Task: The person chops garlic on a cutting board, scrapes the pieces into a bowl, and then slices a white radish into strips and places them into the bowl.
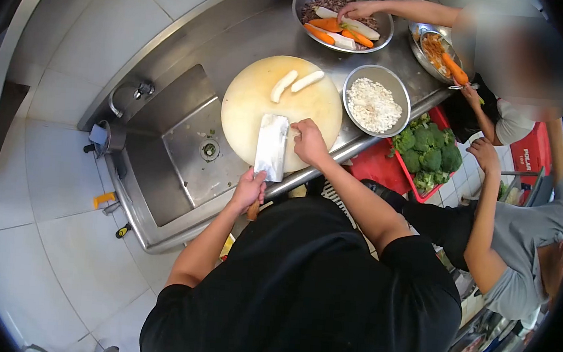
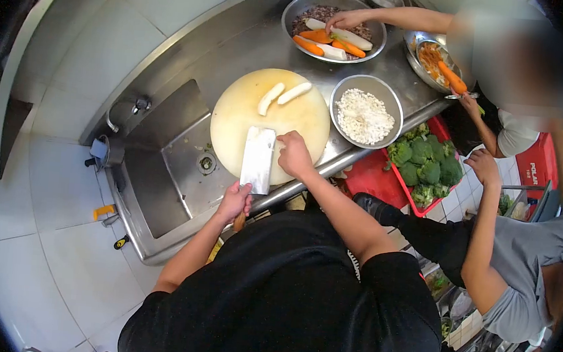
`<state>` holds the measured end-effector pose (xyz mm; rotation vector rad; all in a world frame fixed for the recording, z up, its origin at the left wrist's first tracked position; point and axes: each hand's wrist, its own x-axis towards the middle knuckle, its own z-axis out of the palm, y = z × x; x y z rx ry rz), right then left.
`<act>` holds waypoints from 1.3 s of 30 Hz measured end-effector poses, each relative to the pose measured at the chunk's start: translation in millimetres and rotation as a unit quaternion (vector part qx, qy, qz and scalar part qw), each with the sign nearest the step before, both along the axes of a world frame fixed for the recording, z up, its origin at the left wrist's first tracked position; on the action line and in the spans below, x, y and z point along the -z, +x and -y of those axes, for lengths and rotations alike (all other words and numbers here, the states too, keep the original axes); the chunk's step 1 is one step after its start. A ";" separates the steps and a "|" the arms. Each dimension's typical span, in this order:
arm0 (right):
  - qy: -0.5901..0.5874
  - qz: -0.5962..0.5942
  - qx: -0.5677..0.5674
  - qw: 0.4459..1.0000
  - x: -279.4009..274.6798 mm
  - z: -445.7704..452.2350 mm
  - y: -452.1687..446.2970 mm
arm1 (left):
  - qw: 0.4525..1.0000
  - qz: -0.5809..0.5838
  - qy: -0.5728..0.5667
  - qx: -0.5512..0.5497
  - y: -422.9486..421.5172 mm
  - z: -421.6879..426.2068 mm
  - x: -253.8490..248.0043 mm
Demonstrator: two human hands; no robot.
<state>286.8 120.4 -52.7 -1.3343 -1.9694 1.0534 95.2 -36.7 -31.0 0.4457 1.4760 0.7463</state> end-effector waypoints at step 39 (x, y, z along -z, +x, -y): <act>-0.083 0.477 -0.068 0.873 -30.3 -176.8 214.6 | 0.993 -0.093 0.055 -0.047 -16.0 -20.4 -38.6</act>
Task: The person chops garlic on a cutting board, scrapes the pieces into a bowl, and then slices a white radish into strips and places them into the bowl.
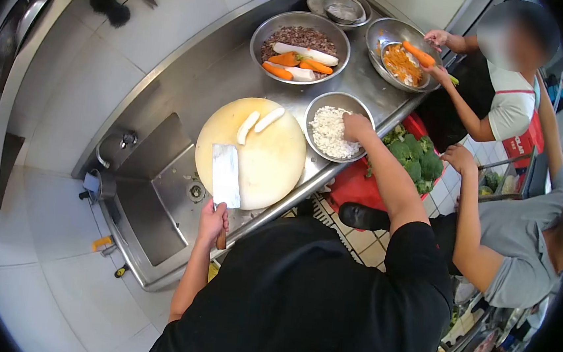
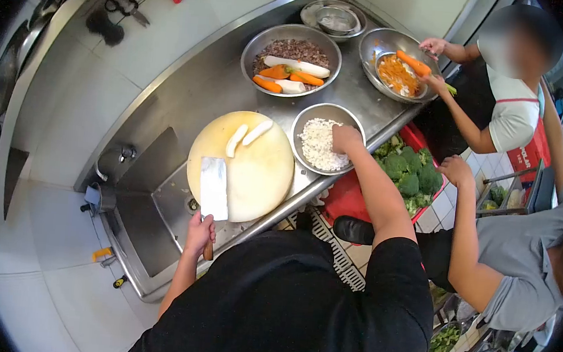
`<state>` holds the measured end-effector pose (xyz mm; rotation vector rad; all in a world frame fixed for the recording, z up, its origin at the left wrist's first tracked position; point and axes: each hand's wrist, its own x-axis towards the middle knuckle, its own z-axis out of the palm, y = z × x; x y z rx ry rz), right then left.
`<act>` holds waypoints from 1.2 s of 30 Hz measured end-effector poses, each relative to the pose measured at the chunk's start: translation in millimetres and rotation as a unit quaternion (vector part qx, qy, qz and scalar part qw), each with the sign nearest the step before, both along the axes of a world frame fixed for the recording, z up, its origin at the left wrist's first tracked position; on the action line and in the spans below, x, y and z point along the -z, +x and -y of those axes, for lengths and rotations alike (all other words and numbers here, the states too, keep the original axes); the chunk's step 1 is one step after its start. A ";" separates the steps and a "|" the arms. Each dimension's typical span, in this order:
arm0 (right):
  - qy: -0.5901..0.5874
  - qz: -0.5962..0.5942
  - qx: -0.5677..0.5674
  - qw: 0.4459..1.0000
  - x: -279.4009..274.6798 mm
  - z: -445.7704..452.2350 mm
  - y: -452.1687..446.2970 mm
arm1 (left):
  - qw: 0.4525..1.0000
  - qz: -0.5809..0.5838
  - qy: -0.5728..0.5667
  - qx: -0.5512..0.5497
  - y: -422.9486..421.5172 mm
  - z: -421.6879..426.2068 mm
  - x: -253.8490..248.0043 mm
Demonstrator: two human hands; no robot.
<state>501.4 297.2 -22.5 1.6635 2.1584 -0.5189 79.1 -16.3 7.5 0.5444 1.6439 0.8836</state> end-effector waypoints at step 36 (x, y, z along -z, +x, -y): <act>0.092 -0.496 0.367 0.782 -24.1 21.6 -23.0 | 0.977 -0.186 0.045 0.097 -29.9 14.5 -20.3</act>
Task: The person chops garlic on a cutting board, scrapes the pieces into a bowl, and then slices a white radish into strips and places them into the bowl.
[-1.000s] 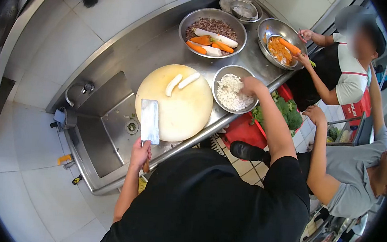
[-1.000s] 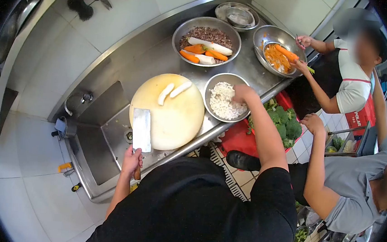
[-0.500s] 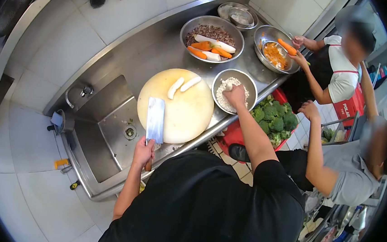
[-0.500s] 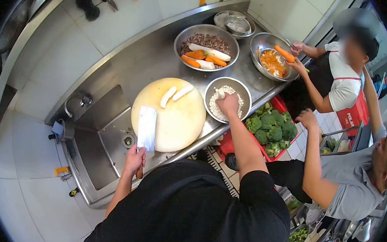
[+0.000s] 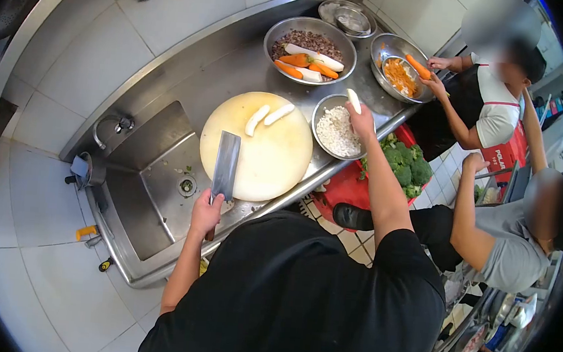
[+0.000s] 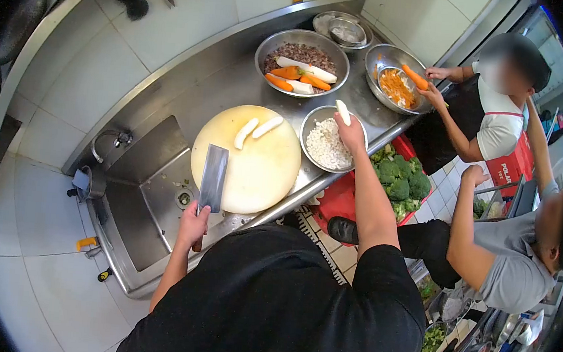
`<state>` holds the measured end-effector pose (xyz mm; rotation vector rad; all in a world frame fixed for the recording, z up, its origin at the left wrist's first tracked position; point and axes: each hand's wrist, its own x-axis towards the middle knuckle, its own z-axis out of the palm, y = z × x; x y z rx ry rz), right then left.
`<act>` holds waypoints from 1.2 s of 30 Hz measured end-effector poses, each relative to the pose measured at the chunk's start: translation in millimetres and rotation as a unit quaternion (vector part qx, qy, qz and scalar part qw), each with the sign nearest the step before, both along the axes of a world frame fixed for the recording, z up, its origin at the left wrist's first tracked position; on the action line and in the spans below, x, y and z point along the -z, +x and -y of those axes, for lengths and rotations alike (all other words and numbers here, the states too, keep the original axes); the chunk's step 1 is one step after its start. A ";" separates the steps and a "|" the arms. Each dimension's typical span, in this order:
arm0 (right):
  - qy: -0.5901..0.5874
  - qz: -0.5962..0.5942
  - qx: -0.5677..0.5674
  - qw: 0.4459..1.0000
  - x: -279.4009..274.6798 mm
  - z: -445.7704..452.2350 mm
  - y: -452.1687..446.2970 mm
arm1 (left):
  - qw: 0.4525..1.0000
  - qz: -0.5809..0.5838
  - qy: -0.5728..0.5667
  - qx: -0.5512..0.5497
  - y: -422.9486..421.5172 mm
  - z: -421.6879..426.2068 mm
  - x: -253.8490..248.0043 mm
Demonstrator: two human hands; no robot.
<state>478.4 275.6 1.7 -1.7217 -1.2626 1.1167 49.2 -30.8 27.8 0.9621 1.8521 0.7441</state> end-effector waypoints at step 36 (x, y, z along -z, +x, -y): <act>-0.044 -0.125 -0.328 0.935 -12.4 -21.5 2.5 | 0.935 -0.049 0.128 0.327 246.6 -327.6 -16.0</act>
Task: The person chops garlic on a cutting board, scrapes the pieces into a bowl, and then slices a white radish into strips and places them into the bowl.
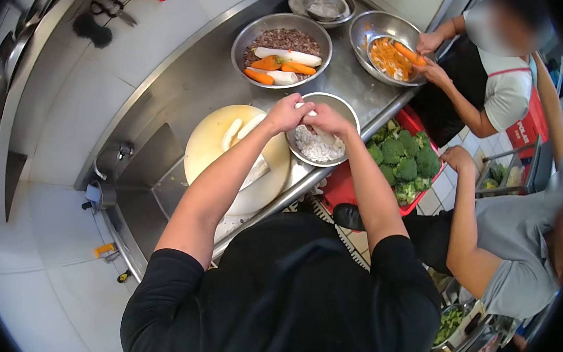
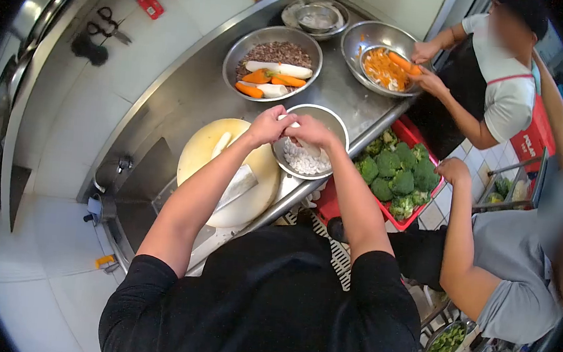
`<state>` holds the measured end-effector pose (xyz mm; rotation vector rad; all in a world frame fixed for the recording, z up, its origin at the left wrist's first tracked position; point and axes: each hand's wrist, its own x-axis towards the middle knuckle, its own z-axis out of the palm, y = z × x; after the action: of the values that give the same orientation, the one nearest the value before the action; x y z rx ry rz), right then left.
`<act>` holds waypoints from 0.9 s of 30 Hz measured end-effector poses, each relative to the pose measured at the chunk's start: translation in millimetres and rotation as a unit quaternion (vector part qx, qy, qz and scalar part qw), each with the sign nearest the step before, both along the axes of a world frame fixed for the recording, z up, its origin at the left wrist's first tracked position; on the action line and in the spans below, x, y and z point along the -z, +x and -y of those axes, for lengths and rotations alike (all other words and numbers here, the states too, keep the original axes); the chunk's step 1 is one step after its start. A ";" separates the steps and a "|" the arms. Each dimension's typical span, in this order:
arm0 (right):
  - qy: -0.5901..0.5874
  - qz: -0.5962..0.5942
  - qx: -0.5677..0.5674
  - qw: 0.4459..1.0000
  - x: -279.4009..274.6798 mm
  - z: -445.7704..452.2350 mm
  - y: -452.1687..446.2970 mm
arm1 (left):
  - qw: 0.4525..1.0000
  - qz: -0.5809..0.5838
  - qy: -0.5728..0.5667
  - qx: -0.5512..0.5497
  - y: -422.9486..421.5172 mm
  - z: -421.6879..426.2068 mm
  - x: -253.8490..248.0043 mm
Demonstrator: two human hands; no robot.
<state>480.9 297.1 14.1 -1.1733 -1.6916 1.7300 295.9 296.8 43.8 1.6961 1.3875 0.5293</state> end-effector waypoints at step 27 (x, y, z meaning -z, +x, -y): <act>0.212 0.447 0.010 0.869 71.5 1.2 -4.1 | 0.968 0.171 0.050 -0.175 -69.8 35.9 -39.0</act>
<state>476.8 295.9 -57.4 -1.8913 -2.3670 0.6915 226.1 260.9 82.8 1.3564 1.4240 1.0541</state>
